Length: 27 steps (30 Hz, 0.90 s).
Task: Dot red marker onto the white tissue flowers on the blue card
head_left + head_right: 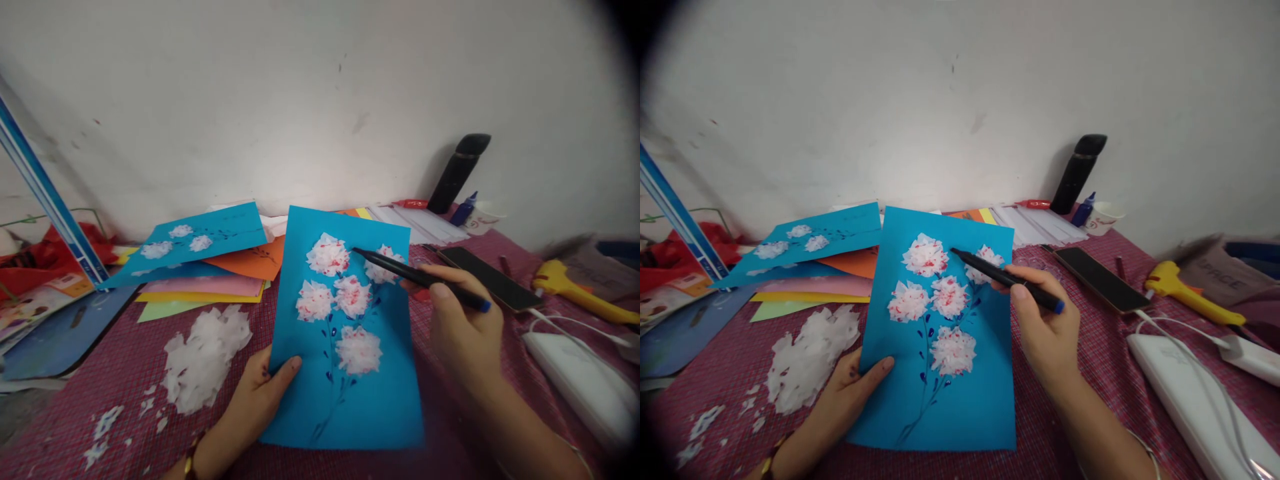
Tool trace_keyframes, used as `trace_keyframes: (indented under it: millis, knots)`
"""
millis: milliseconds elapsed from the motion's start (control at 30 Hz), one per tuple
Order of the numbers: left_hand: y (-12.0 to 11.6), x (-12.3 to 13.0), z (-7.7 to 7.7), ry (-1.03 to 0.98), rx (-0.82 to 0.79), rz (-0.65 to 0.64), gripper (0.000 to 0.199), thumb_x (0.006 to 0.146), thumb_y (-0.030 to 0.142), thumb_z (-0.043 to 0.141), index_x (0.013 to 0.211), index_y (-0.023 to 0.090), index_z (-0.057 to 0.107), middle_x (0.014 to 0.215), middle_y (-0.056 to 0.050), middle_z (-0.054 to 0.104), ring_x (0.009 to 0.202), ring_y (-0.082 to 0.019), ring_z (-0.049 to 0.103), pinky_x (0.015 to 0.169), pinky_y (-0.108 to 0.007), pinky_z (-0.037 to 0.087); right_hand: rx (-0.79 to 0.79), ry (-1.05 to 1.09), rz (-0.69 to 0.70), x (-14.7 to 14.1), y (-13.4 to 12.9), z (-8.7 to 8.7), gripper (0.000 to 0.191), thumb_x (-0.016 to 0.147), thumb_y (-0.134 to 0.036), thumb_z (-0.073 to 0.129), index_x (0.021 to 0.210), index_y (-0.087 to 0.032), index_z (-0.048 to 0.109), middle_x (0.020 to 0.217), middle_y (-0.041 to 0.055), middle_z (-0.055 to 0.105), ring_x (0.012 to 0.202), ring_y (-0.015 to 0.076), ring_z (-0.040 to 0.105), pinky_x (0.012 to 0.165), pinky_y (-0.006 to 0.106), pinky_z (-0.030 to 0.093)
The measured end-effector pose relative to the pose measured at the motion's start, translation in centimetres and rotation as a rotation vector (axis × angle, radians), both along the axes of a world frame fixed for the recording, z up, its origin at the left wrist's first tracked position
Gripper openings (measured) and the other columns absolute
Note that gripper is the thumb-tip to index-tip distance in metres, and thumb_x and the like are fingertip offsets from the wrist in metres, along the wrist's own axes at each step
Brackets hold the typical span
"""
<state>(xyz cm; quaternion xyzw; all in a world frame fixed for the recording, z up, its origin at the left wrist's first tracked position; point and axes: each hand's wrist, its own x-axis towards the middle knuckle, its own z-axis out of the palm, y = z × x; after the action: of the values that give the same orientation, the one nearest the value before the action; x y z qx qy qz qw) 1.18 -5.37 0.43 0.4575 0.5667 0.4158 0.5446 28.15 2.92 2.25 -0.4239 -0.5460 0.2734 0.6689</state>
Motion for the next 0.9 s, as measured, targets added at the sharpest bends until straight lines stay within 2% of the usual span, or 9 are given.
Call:
trace_keyframes:
  millis: [167, 400, 533, 733, 900]
  knots:
    - [0.07, -0.02, 0.04, 0.020, 0.017, 0.003, 0.045, 0.082, 0.056, 0.070, 0.103, 0.016, 0.074, 0.098, -0.011, 0.076, 0.082, -0.025, 0.069, 0.075, -0.035, 0.061, 0.012, -0.058, 0.029, 0.21, -0.25, 0.09, 0.019, 0.091, -0.038, 0.064, 0.103, -0.028, 0.073, 0.079, 0.0044, 0.074, 0.073, 0.0248, 0.068, 0.063, 0.039, 0.051]
    - [0.00, 0.18, 0.10, 0.028, 0.004, 0.016, 0.043, 0.079, 0.057, 0.072, 0.090, 0.016, 0.073, 0.083, -0.009, 0.075, 0.074, -0.023, 0.067, 0.066, -0.031, 0.059, 0.011, -0.069, 0.024, -0.28, -0.26, 0.18, 0.020, 0.091, -0.037, 0.065, 0.107, -0.029, 0.073, 0.083, 0.0056, 0.075, 0.082, 0.0268, 0.071, 0.066, 0.041, 0.055]
    - [0.02, -0.01, -0.17, 0.045, 0.004, 0.021, 0.043, 0.080, 0.057, 0.071, 0.091, 0.016, 0.073, 0.086, -0.009, 0.075, 0.077, -0.024, 0.067, 0.069, -0.033, 0.060, 0.030, -0.058, 0.047, -0.20, -0.43, 0.22, 0.019, 0.090, -0.038, 0.065, 0.106, -0.031, 0.073, 0.086, 0.0058, 0.075, 0.080, 0.0265, 0.071, 0.064, 0.040, 0.054]
    - [-0.07, -0.08, -0.18, 0.078, 0.006, 0.043, 0.044, 0.080, 0.057, 0.070, 0.093, 0.016, 0.073, 0.092, -0.011, 0.076, 0.083, -0.027, 0.069, 0.074, -0.037, 0.060, 0.058, 0.070, 0.064, 0.02, -0.37, 0.24, 0.022, 0.090, -0.039, 0.063, 0.104, -0.026, 0.073, 0.080, 0.0049, 0.074, 0.076, 0.0257, 0.071, 0.068, 0.041, 0.054]
    - [-0.07, 0.14, 0.04, -0.014, 0.003, 0.024, 0.042, 0.079, 0.055, 0.073, 0.095, 0.016, 0.072, 0.091, -0.010, 0.076, 0.079, -0.025, 0.069, 0.075, -0.036, 0.061, 0.062, 0.165, 0.091, -0.26, -0.08, 0.64, 0.017, 0.089, -0.033, 0.064, 0.100, -0.025, 0.075, 0.079, 0.0023, 0.073, 0.074, 0.0215, 0.071, 0.071, 0.037, 0.053]
